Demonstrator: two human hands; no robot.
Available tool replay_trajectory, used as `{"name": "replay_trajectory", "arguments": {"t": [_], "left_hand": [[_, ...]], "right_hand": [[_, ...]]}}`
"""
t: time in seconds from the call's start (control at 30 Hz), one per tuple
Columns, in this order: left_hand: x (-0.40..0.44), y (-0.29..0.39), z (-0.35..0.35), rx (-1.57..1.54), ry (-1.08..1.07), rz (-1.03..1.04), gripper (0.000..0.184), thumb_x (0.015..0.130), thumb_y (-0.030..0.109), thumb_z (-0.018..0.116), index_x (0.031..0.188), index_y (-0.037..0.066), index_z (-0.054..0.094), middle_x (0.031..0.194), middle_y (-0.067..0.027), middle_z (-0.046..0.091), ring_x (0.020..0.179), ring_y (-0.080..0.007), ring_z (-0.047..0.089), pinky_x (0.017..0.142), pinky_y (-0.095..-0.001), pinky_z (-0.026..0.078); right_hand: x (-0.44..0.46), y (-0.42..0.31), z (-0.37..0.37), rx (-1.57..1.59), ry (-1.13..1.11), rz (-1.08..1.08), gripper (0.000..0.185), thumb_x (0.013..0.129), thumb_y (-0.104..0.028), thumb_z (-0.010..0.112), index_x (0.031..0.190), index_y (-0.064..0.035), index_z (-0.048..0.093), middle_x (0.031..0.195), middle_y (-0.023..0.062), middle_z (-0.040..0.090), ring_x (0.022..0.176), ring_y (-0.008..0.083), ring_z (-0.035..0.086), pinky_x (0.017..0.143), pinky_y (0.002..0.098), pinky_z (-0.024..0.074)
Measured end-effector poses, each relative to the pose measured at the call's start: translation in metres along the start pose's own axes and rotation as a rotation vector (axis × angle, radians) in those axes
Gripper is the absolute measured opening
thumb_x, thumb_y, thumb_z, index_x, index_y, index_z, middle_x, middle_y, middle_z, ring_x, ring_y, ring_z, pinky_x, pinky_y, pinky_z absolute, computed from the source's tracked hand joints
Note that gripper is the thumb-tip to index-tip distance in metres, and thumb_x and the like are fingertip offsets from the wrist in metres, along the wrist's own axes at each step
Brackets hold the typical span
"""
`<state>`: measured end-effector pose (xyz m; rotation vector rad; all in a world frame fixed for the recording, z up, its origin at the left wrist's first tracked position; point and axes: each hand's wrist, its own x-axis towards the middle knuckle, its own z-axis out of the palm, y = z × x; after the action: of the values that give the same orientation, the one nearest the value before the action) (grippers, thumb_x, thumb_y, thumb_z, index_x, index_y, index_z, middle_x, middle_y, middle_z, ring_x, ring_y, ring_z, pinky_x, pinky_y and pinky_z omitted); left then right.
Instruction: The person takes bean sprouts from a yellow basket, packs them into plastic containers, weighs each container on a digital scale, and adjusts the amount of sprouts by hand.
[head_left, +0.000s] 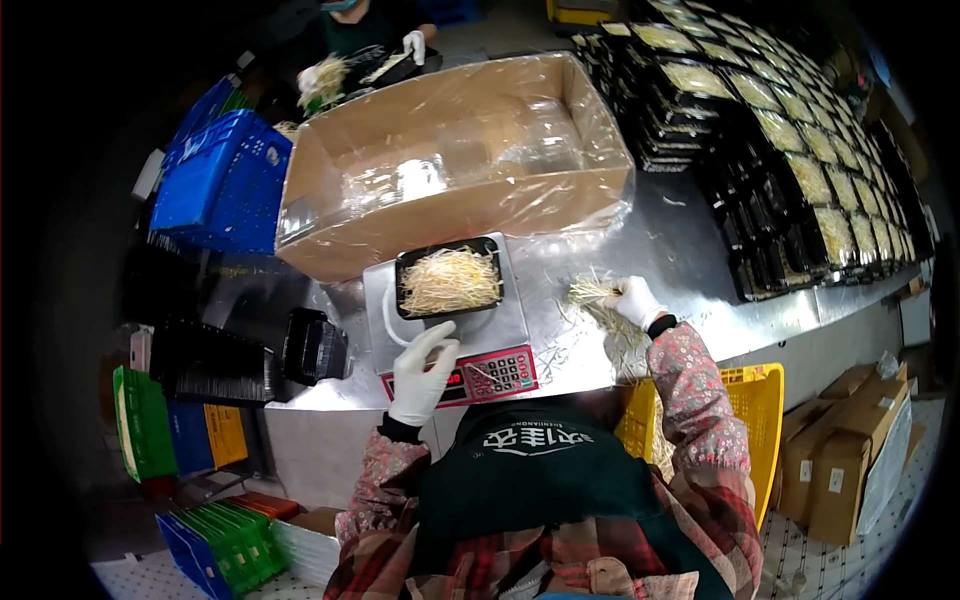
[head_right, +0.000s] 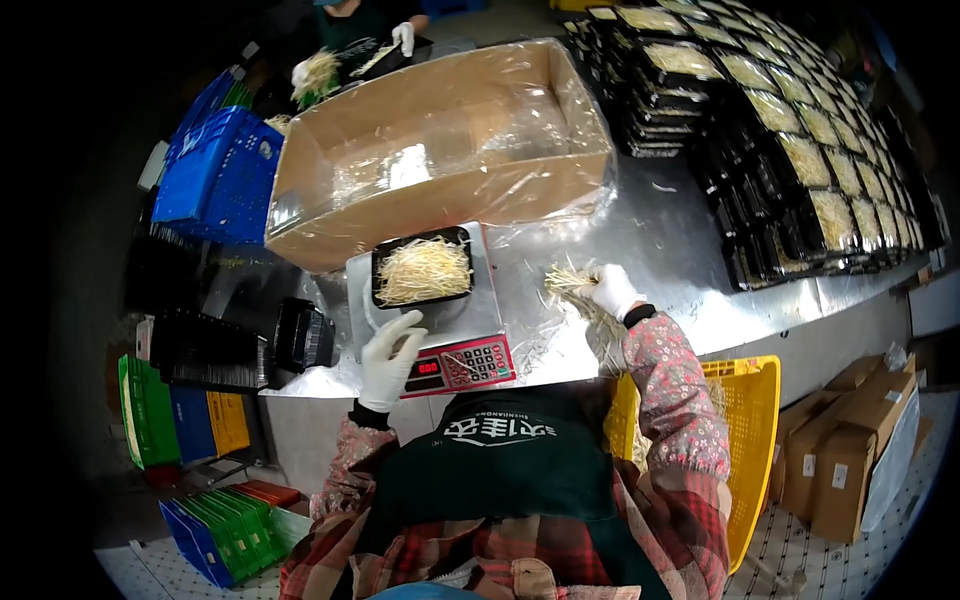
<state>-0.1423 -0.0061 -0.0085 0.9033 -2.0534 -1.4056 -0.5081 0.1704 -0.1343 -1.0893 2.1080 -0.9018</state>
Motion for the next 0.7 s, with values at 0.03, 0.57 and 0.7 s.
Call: {"name": "replay_trajectory", "arguments": {"t": [0.03, 0.57, 0.7], "left_hand": [[-0.001, -0.001, -0.015, 0.027, 0.080, 0.001, 0.033, 0.091, 0.003, 0.066, 0.123, 0.000, 0.064, 0.117, -0.0078, 0.065, 0.093, -0.0099, 0.066, 0.082, -0.0238, 0.054], [0.102, -0.080, -0.029, 0.268, 0.217, 0.289, 0.045, 0.099, 0.017, 0.050, 0.141, 0.001, 0.047, 0.144, -0.0183, 0.049, 0.139, -0.0315, 0.039, 0.113, -0.0404, 0.034], [0.094, -0.076, -0.016, 0.885, 0.181, 0.366, 0.041, 0.095, 0.026, 0.052, 0.130, 0.006, 0.059, 0.137, -0.0110, 0.057, 0.135, -0.0344, 0.043, 0.108, -0.0451, 0.038]], "right_hand": [[0.003, -0.019, -0.006, 0.107, -0.006, -0.022, 0.030, 0.079, -0.008, 0.078, 0.106, 0.0025, 0.072, 0.087, 0.0097, 0.074, 0.076, 0.0110, 0.064, 0.074, 0.0282, 0.0529], [0.077, -0.231, 0.119, -0.509, -0.072, -0.679, 0.058, 0.086, -0.031, 0.067, 0.133, -0.0006, 0.052, 0.122, 0.0189, 0.059, 0.113, 0.0363, 0.055, 0.099, 0.0433, 0.0448], [0.068, -0.201, 0.151, -0.539, -0.011, -0.741, 0.069, 0.092, -0.033, 0.058, 0.145, 0.0048, 0.036, 0.140, 0.0267, 0.047, 0.131, 0.0402, 0.045, 0.111, 0.0453, 0.0347]]}}
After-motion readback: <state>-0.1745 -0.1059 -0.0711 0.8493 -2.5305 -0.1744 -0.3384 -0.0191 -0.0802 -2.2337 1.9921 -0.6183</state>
